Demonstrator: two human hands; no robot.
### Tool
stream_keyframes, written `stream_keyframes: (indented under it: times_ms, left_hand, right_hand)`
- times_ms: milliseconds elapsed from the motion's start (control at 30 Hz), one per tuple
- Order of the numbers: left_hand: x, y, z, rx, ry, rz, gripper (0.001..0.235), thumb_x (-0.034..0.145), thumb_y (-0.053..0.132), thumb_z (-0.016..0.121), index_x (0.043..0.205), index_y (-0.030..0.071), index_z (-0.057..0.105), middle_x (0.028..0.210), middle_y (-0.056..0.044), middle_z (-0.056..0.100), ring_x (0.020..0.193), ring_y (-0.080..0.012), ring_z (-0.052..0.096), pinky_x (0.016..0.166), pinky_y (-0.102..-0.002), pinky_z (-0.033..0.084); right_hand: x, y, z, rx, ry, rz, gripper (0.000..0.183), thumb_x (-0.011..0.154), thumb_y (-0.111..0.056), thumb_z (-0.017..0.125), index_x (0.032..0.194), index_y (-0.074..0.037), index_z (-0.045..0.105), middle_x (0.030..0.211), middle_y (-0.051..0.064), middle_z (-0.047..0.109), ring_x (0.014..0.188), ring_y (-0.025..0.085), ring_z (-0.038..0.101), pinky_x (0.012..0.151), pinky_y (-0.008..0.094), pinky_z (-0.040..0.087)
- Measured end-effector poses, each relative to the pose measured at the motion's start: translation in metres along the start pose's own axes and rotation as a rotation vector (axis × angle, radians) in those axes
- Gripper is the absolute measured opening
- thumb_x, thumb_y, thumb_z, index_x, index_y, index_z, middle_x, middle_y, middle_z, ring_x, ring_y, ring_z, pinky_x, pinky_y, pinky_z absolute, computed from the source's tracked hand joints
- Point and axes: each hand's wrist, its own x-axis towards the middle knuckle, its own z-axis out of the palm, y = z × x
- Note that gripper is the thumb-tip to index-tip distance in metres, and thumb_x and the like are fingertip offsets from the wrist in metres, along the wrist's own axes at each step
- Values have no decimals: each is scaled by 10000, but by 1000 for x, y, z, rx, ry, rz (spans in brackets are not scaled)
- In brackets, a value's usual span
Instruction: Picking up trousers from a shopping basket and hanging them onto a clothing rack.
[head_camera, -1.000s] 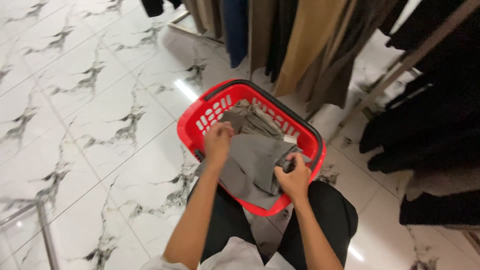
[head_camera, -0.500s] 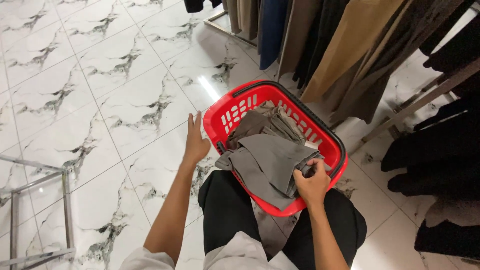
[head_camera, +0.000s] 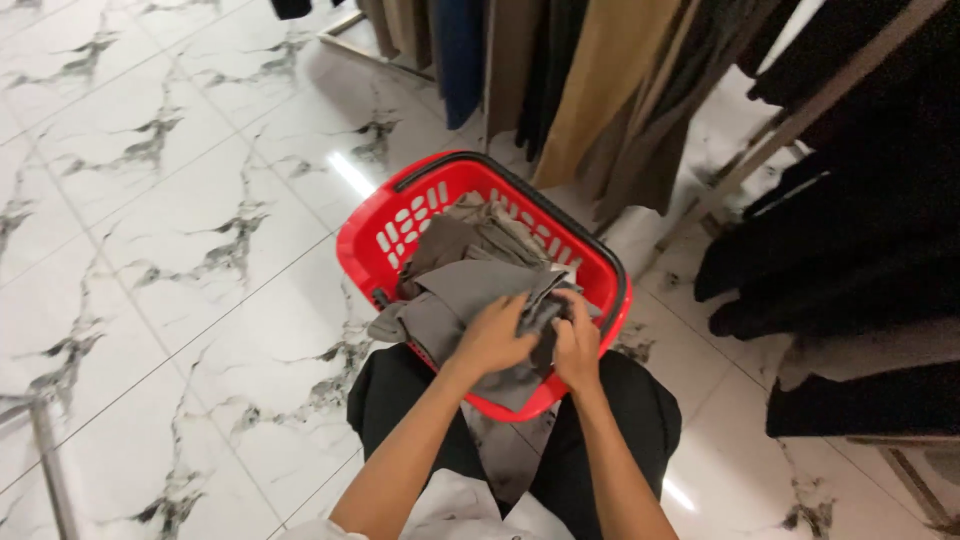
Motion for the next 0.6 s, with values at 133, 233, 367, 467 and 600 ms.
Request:
stream_keyframes:
  times_ms: [133,233,367,467,600]
  left_hand:
    - [8,-29,7,-119,117,-45,603,967,176,561,1509,-67,459,1438,-288,564,1361,-385,546,1119,-443,471]
    - [-13,-10,-9,-273,179,19,215,969,229,619,1061,51,695,853,-119,723,787,-215,703,655,-353,573]
    - [-17,8,-11,-59,-39,30,948,838,382,728,1583,-29,312,1517,-351,427,1430,-473,432,1141,-562,424]
    - [14,-25,8,44,70,69,689,898,126,646,1515,-67,406,1374,-372,534,1304,-492,546,1036,-549,512]
    - [48,-33,-12,205,411,318,440,881,-86,558,1319,-65,602,1143,-328,684,1095,-479,682,909,-523,580]
  right_hand:
    - [3,28,12,47,51,43,481,842,-141,519,1323,-132,493,1155,273,661,1074,465,642,966,581,461]
    - [1,23,13,45,60,38,426,903,-214,611,1278,-126,429,1023,241,644,870,404,673,829,557,494]
    - [1,19,8,-67,20,-5,232,997,-332,588,1011,-140,719,887,163,713,876,371,701,796,465,534]
    - [-1,6,7,-37,45,-127,280,1014,-278,533,959,-111,752,820,149,669,814,334,665,799,436,510]
    - [-5,-4,16,-276,301,-312,168,809,-188,772,975,-166,788,840,86,711,857,316,710,767,404,551]
